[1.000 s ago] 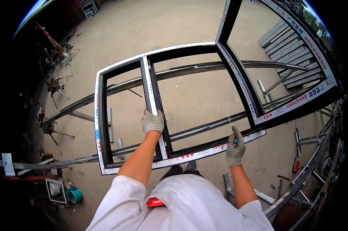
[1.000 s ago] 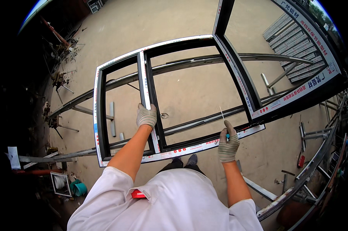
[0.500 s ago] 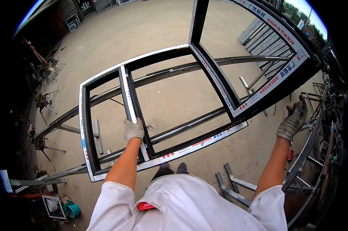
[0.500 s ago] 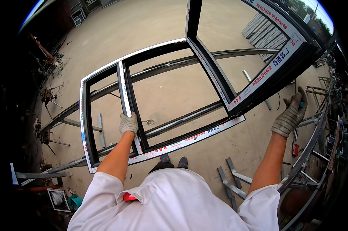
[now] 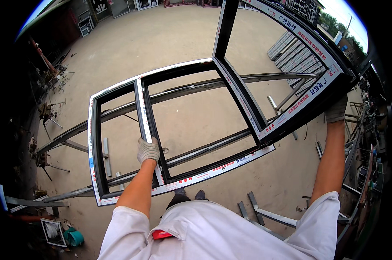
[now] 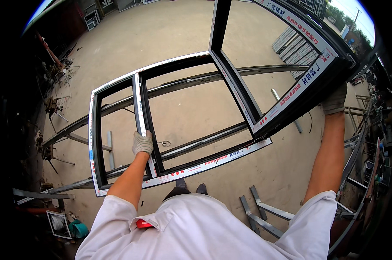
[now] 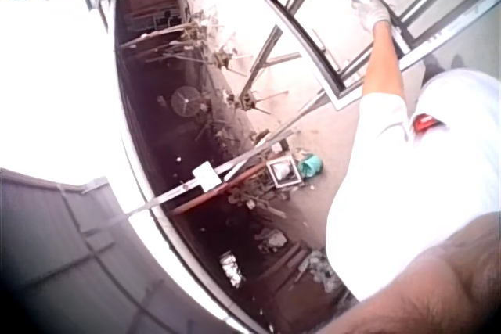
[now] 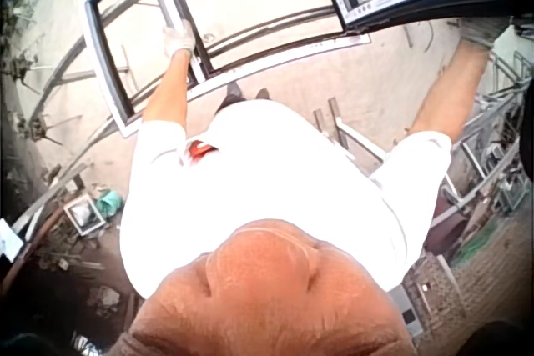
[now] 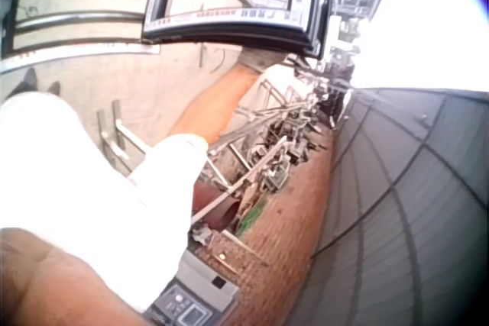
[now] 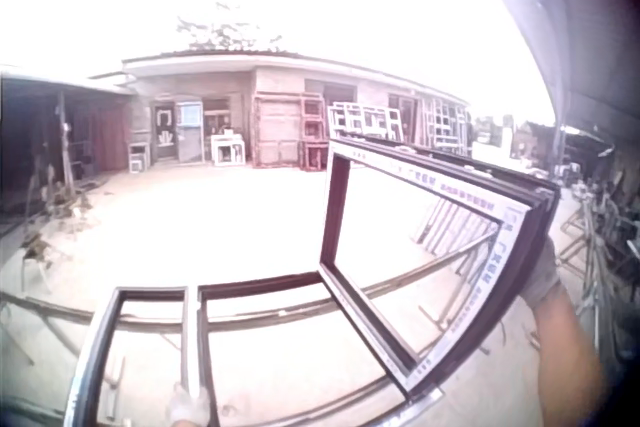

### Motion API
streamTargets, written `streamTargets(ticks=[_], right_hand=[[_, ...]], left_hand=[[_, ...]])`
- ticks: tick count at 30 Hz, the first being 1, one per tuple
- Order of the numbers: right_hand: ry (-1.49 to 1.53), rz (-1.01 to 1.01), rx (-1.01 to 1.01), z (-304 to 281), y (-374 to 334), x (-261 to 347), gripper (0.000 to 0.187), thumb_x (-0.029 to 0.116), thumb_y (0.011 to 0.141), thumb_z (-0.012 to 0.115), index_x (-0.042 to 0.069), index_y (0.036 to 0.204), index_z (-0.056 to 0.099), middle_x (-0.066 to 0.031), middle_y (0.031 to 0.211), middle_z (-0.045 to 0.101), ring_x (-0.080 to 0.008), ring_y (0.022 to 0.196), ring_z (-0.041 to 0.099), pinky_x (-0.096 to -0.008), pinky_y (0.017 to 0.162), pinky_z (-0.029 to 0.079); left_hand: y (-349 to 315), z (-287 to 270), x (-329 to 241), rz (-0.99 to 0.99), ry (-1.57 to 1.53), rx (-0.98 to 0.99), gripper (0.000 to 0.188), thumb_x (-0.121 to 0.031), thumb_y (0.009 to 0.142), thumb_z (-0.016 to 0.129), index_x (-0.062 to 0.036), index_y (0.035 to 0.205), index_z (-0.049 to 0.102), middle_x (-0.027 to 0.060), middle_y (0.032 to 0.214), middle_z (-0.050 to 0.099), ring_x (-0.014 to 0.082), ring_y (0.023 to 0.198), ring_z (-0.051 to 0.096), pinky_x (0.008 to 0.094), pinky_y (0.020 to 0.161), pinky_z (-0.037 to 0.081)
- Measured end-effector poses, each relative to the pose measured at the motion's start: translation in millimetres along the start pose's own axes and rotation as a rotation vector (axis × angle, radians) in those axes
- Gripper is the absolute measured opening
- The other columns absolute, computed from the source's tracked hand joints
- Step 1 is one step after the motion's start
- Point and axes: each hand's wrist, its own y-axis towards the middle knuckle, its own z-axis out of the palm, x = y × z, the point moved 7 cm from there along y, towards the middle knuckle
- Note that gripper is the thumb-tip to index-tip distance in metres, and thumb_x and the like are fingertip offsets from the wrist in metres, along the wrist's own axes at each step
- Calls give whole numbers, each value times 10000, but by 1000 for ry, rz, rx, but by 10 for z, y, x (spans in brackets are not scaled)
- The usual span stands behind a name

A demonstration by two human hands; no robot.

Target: The person uses a screwdriver to tighten screws on a window frame, then lifts and inserts a window sash into the frame. They continue to secure the sash with screws.

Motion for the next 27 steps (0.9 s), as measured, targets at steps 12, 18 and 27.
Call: streamTargets(ticks=[12, 18, 27], right_hand=[[1056, 207, 351, 867, 90, 631, 670, 568, 1078, 518, 44, 1497, 506, -152, 1440, 617, -284, 1290, 626, -423, 1097, 537], [1069, 251, 300, 864, 23, 265, 708, 596, 1066, 520, 42, 1507, 507, -149, 1466, 601, -261, 1302, 615, -408, 1093, 534], [965, 378, 304, 1355, -385, 299, 670, 603, 1059, 541, 35, 1415, 559, -111, 1332, 606, -207, 1172, 600, -369, 998, 526]], left_hand=[[13, -72, 80, 1, 25, -33, 636, -512, 985, 570, 12, 1346, 550, 303, 1280, 674, 485, 1132, 691, 553, 995, 545], [67, -70, 134, -17, 50, -39, 645, -531, 990, 564, 1, 1354, 553, 288, 1283, 673, 475, 1147, 686, 547, 1002, 543], [-4, -128, 80, -31, 29, -16, 637, -527, 979, 560, -5, 1343, 549, 275, 1293, 664, 467, 1149, 688, 556, 996, 545]])
